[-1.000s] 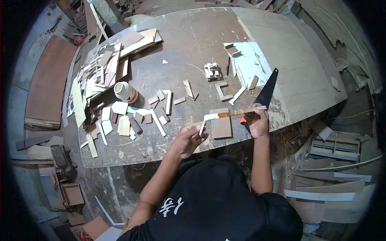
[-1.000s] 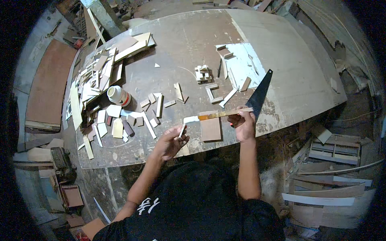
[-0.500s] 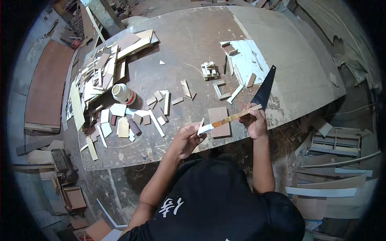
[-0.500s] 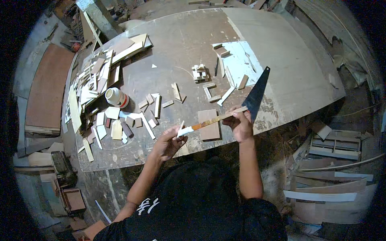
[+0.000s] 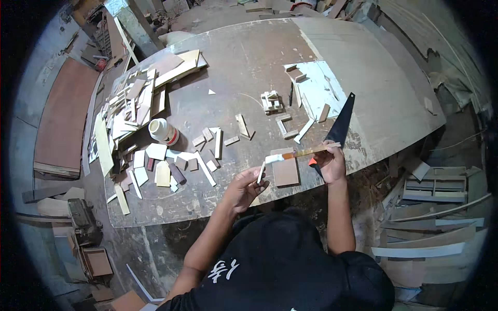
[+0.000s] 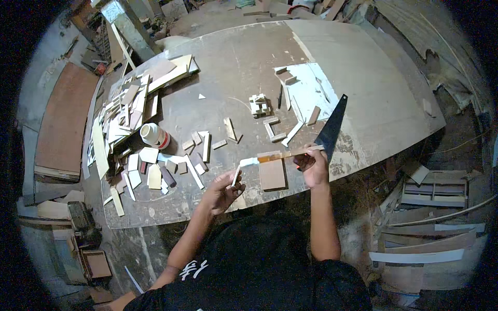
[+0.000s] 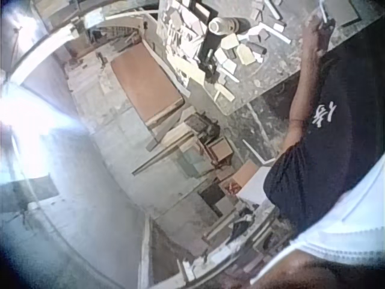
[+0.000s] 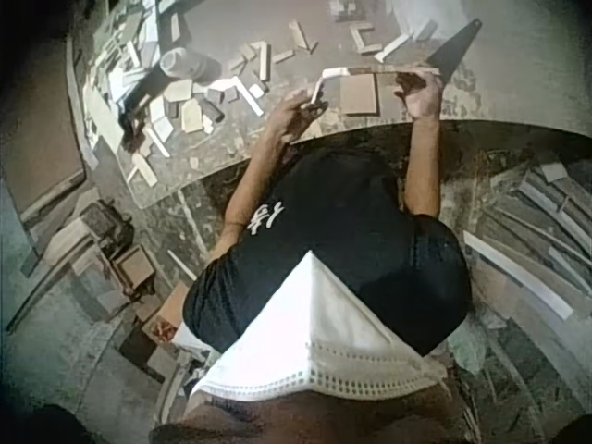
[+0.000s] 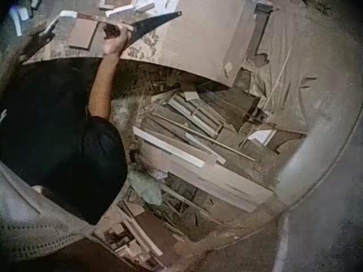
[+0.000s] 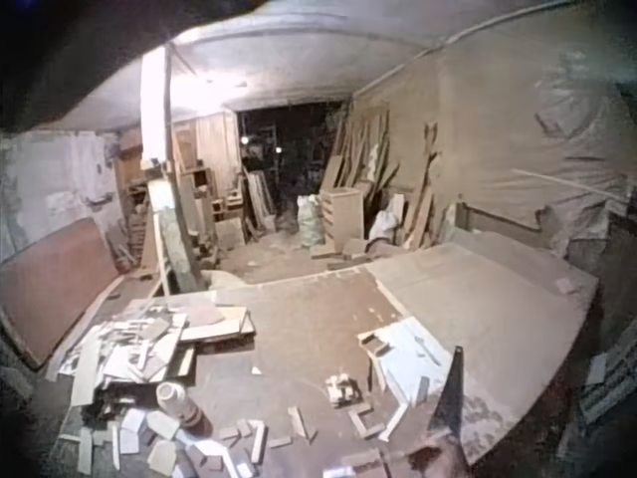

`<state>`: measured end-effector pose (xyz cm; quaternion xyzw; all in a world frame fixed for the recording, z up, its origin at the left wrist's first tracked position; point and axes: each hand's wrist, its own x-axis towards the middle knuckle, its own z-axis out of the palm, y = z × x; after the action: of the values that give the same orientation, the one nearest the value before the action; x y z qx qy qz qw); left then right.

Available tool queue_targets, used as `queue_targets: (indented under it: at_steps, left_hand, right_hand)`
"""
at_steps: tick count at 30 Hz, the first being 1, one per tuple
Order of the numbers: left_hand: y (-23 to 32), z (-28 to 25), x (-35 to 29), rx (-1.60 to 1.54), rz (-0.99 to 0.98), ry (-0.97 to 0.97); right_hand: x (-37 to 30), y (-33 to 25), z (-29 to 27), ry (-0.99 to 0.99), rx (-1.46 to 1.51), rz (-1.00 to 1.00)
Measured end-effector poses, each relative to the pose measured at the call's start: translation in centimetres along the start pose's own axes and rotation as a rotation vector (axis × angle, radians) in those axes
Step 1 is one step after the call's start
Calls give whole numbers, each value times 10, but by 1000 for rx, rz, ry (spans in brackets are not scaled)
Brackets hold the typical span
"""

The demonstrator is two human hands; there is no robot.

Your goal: The person assembles small wooden frames by hand, picking up pieces, applying glue with a brush, and joining them into rectangular shapes. They repeatedly test fit and adjust the pieces on a cluttered workbench, then place the assembled frames aside.

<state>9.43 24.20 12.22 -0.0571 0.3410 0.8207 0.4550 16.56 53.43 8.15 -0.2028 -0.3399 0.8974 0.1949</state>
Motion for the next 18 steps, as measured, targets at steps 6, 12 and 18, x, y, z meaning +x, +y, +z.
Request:
queue_targets:
  at_steps: [6,12,18]
  left_hand:
    - [0,-2,1,4,14,-19]
    - [2,2,0,-24,-12,14]
    - [1,-4,1,-5,-6,-7]
  right_hand:
    - [-3,3,5,-27,-5,45]
    - [-6,2,8,-35,16,72]
    - [5,6,-3,21,25,18]
